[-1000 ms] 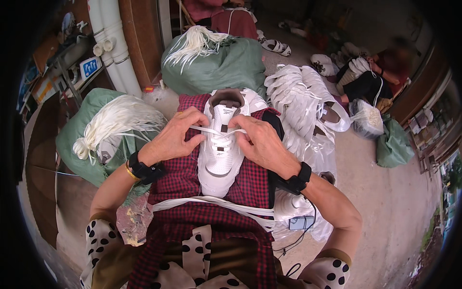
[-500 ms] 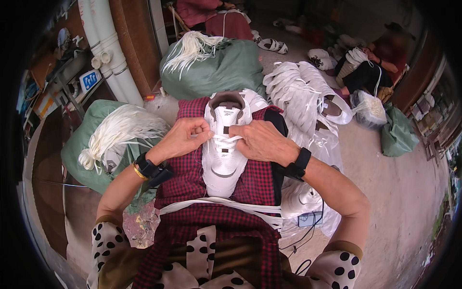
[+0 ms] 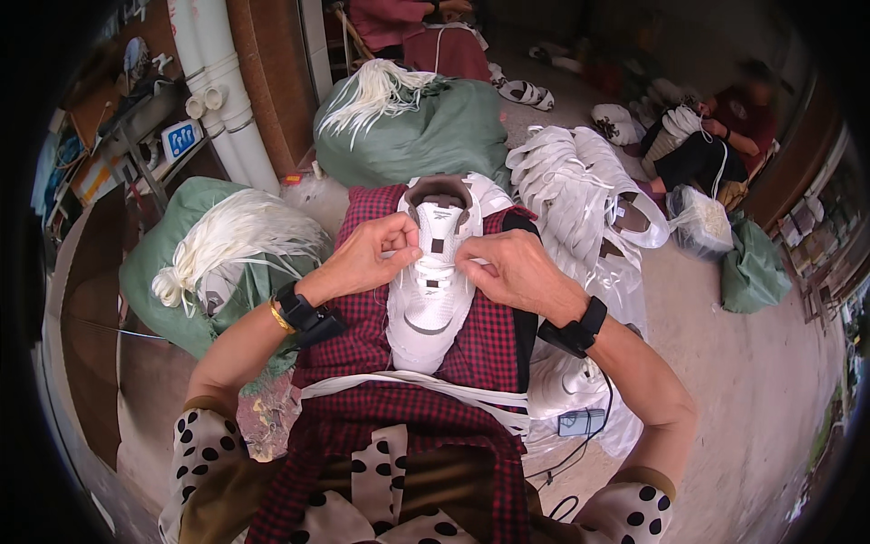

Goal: Lacing white sneakers by hand at a manufacturing station.

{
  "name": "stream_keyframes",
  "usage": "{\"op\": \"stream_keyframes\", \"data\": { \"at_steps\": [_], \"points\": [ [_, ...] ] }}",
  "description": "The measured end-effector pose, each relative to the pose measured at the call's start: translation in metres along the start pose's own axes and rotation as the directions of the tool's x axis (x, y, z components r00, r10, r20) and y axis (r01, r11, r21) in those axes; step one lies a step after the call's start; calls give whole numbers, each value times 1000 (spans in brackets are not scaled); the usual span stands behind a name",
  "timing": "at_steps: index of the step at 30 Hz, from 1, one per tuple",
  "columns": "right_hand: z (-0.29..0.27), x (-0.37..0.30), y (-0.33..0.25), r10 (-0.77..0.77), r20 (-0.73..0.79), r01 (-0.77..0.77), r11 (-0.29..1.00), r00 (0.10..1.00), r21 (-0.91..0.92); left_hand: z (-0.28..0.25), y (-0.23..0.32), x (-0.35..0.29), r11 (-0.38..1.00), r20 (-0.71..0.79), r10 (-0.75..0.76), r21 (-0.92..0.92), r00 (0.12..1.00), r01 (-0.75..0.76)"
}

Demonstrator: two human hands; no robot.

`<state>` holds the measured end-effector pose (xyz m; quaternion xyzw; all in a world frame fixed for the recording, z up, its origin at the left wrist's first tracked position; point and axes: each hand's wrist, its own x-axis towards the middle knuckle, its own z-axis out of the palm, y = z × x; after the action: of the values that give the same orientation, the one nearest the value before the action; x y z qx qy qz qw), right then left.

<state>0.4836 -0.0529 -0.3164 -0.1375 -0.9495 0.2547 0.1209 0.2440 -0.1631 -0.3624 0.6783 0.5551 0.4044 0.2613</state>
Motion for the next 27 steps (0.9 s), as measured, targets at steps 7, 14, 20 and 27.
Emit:
{"op": "stream_keyframes", "data": {
  "at_steps": [7, 14, 20, 27],
  "points": [
    [7, -20, 39, -272, -307, 150, 917, 912, -369, -15, -1, -7, 987, -113, 155, 52, 981, -150],
    [4, -20, 35, -301, -278, 152, 879, 912, -452, -67, -18, -36, 819, 110, 66, 562, 992, -117],
    [-10, -42, 58, -262, -303, 110, 892, 916, -438, -36, 2, -31, 932, -203, 178, 348, 963, -99],
    [-31, -58, 61, -249, -289, 91, 881, 924, -465, -21, -7, -22, 830, -57, 351, 480, 934, -283]
  ]
}}
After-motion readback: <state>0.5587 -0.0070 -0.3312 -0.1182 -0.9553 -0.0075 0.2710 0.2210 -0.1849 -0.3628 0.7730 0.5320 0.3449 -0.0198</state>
